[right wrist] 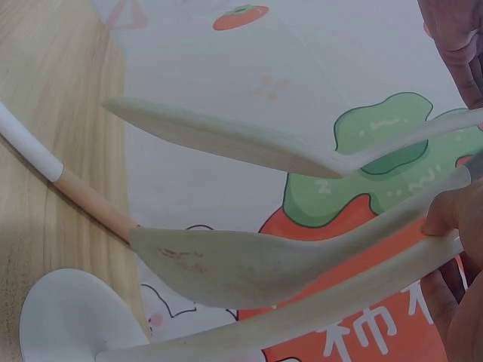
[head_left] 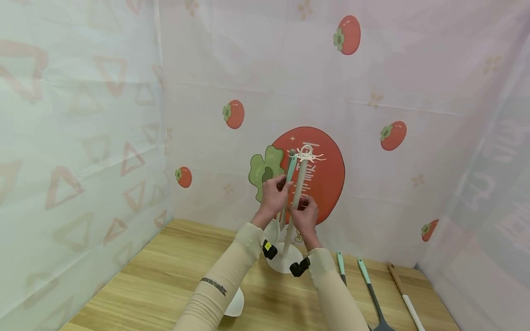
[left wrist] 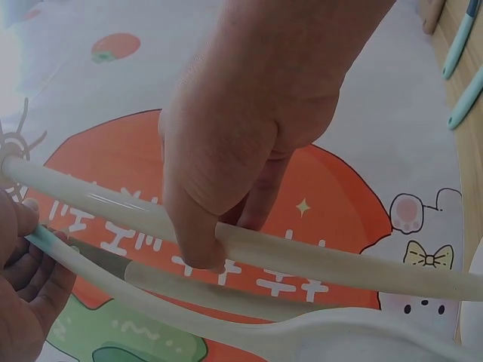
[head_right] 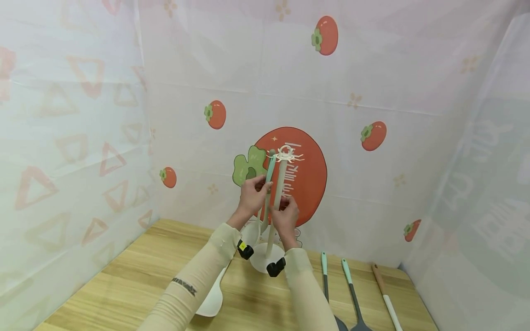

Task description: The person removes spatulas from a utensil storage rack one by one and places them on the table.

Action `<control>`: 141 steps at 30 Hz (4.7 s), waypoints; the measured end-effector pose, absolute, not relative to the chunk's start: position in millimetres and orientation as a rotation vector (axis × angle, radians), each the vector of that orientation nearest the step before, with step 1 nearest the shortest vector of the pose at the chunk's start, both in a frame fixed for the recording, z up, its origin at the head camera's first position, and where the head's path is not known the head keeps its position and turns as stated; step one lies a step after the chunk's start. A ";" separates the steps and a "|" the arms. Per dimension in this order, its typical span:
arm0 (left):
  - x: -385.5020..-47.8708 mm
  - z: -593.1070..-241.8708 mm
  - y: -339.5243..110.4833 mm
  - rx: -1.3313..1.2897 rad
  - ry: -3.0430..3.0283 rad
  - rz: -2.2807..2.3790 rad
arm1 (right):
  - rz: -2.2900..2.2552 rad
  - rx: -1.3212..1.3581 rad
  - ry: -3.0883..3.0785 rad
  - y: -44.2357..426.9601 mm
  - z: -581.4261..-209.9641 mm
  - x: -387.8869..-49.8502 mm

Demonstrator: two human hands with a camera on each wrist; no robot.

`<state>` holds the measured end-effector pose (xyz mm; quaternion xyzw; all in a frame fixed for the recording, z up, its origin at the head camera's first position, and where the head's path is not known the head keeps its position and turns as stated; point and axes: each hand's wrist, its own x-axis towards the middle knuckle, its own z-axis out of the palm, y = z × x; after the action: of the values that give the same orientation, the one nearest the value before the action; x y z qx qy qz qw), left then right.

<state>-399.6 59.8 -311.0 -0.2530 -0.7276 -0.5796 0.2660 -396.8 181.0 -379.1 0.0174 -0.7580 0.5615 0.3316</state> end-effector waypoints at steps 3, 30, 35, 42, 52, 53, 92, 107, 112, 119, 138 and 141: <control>-399.4 -311.7 59.0 -0.689 -1.959 -1.569 | 1.460 0.045 -1.986 180.5 -379.9 -397.4; -405.3 -310.6 58.5 -0.710 -1.897 -1.574 | 1.446 0.016 -2.022 187.6 -379.3 -395.5; -403.0 -308.1 55.6 -0.676 -1.890 -1.587 | 1.442 0.020 -2.020 185.7 -379.5 -395.7; -402.4 -305.8 53.2 -0.659 -1.881 -1.589 | 1.445 0.023 -2.026 185.1 -378.8 -394.9; -403.5 -306.0 52.2 -0.639 -1.843 -1.607 | 1.455 0.020 -2.030 185.7 -378.5 -394.9; -403.4 -306.4 52.0 -0.638 -1.842 -1.606 | 1.459 0.017 -2.030 185.2 -378.5 -394.6; -407.2 -304.6 28.6 -0.614 -1.789 -1.585 | 1.475 0.037 -2.007 187.5 -378.2 -395.9; -408.4 -307.3 15.3 -0.575 -1.845 -1.547 | 1.487 0.034 -2.008 187.0 -377.4 -394.8; -411.1 -308.5 9.4 -0.585 -1.848 -1.526 | 1.486 0.036 -2.007 189.9 -373.7 -394.0; -415.7 -321.7 1.6 -0.561 -1.848 -1.504 | 1.493 0.049 -2.005 188.8 -375.1 -394.4; -422.1 -350.3 -33.8 -0.456 -1.944 -1.459 | 1.492 0.037 -1.984 189.1 -376.8 -397.3; -422.3 -352.7 -38.6 -0.447 -1.956 -1.462 | 1.490 0.036 -1.986 189.0 -376.7 -397.5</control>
<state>-422.3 -38.6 -352.7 -0.1703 -0.7454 -0.5573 0.3236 -397.5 189.0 -376.7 0.0137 -0.7568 0.5679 0.3232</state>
